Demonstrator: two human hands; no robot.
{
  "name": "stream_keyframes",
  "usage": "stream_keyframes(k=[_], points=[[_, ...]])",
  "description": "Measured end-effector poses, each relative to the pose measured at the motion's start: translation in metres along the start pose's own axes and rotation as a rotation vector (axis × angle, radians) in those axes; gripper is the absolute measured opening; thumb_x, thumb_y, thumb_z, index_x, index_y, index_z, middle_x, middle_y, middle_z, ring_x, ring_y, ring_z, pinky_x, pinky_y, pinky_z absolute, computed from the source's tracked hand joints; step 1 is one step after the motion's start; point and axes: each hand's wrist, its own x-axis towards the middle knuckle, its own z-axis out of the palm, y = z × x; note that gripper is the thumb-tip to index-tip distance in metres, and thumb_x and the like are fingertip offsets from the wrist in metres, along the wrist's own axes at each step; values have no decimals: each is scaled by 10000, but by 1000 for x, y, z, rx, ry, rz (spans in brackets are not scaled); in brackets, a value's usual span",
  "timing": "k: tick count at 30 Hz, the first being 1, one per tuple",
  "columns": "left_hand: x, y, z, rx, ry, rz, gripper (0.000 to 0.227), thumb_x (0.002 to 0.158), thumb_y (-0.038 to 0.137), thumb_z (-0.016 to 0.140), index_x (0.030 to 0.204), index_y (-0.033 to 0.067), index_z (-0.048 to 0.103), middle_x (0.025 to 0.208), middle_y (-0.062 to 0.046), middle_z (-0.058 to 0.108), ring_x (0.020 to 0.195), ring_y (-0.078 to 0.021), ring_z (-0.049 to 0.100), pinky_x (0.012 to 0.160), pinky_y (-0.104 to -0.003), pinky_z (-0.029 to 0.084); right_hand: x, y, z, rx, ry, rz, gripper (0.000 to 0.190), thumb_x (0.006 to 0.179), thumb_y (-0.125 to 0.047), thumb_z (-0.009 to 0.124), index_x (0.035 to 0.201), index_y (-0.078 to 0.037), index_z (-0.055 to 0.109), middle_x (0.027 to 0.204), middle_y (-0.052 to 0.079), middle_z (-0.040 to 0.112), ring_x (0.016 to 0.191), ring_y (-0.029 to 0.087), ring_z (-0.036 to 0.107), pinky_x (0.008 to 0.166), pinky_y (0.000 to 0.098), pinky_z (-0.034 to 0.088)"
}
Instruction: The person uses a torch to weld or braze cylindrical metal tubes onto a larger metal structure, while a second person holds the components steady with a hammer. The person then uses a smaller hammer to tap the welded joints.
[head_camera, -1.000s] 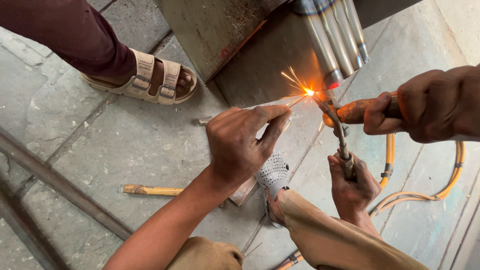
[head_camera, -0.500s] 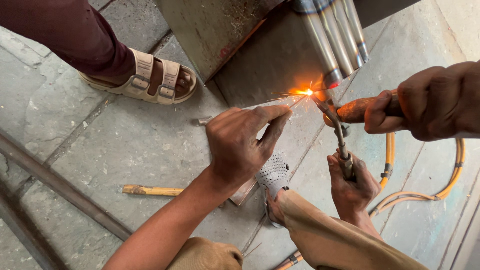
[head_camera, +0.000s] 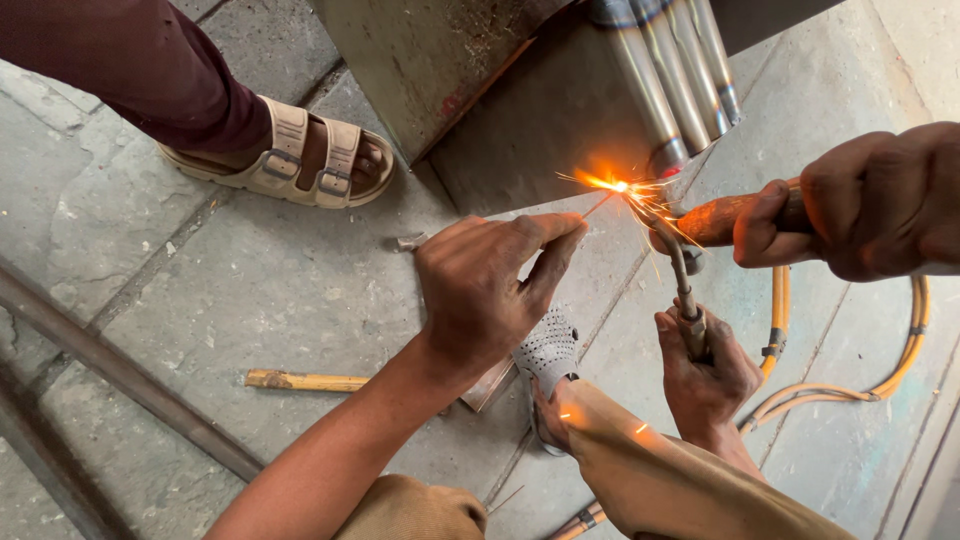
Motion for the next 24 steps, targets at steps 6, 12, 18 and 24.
stream_keyframes(k=[6,12,18,24], points=[[-2,-2,0,-13,6,-24,148,948,129,838,1012,103,707,881,-21,762,709,-159,729,635,-311,503,2,0,0,1,3,-45,294,977,-140,844,1181,35,725,826,50,696,694,48,551,673,216,484],[-1,-1,-3,15,5,-30,137,938,132,842,974,98,714,849,-13,754,694,-165,725,634,-318,501,3,-1,1,3,-5,-36,290,977,-136,840,1177,39,724,830,58,700,705,54,556,680,224,492],[0,0,-3,3,-2,-12,129,933,128,845,961,101,723,849,-11,749,700,-175,722,649,-324,510,1,2,1,5,-2,-39,294,982,-135,845,1182,40,721,864,69,718,733,59,582,725,228,517],[0,1,-2,-3,-6,-7,131,928,131,848,967,105,726,853,-11,750,691,-175,715,641,-322,502,-1,9,0,-88,1,27,271,956,-136,873,1130,30,750,738,69,611,659,89,513,623,234,462]])
